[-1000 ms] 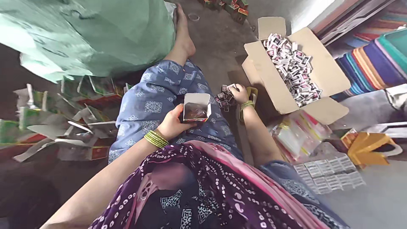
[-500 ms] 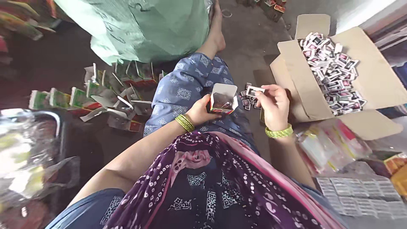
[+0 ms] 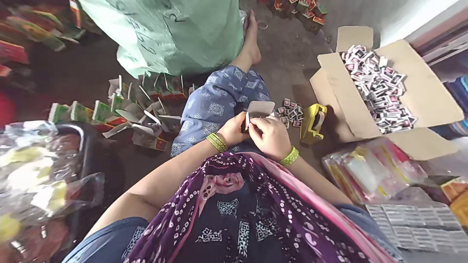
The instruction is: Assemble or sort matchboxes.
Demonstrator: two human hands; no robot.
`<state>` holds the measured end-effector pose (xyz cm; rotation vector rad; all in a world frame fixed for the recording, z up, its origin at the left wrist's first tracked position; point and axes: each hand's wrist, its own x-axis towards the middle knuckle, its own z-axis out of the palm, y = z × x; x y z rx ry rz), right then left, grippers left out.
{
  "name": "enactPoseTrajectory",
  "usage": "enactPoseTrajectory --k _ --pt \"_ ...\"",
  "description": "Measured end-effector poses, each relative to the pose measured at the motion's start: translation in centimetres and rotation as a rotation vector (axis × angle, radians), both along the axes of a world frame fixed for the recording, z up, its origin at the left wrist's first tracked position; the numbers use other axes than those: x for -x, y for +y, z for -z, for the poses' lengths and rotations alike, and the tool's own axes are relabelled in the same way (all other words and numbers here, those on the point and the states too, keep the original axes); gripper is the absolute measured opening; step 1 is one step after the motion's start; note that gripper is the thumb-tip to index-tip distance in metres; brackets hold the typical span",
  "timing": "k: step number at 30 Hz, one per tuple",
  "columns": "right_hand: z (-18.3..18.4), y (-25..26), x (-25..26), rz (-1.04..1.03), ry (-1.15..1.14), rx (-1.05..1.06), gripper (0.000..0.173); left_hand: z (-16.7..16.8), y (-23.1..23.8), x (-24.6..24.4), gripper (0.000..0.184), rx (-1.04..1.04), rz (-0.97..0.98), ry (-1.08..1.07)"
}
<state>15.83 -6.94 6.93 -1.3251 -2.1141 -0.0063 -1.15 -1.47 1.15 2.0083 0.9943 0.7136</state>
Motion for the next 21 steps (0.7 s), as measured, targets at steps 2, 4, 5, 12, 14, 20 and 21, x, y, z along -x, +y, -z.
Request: enactPoseTrajectory --k 2,4,5,12,14,20,21 --pt "0.2 0.0 -0.1 -0.047 -0.109 -0.008 0.026 0.3 0.1 0.0 0.053 -0.019 0.012 0.023" --pt "0.1 0.1 -0.1 -0.059 -0.228 0.019 0.03 0.5 0.2 0.0 0.051 0.007 0.019 0.037" --pt "0.0 0.2 -0.2 -0.067 -0.275 0.045 0.032 0.6 0.3 0.0 0.053 0.028 0.02 0.046" --pt "0.0 1.2 -1.0 -0.155 -0.407 0.108 0.032 1.0 0.4 0.0 0.064 0.062 0.02 0.05" --pt "0.0 1.0 -1.9 -0.095 -0.248 -0.041 0.026 0.9 0.3 0.1 0.069 0.063 0.006 -0.08" --pt "1.8 1.2 -5.9 -0.055 0.476 0.087 0.066 1.5 0.2 -0.5 0.117 -0.076 0.043 -0.489" --pt "2.4 1.2 -6.3 -0.102 0.561 0.192 0.069 1.4 0.1 -0.6 0.117 -0.073 0.055 -0.503"
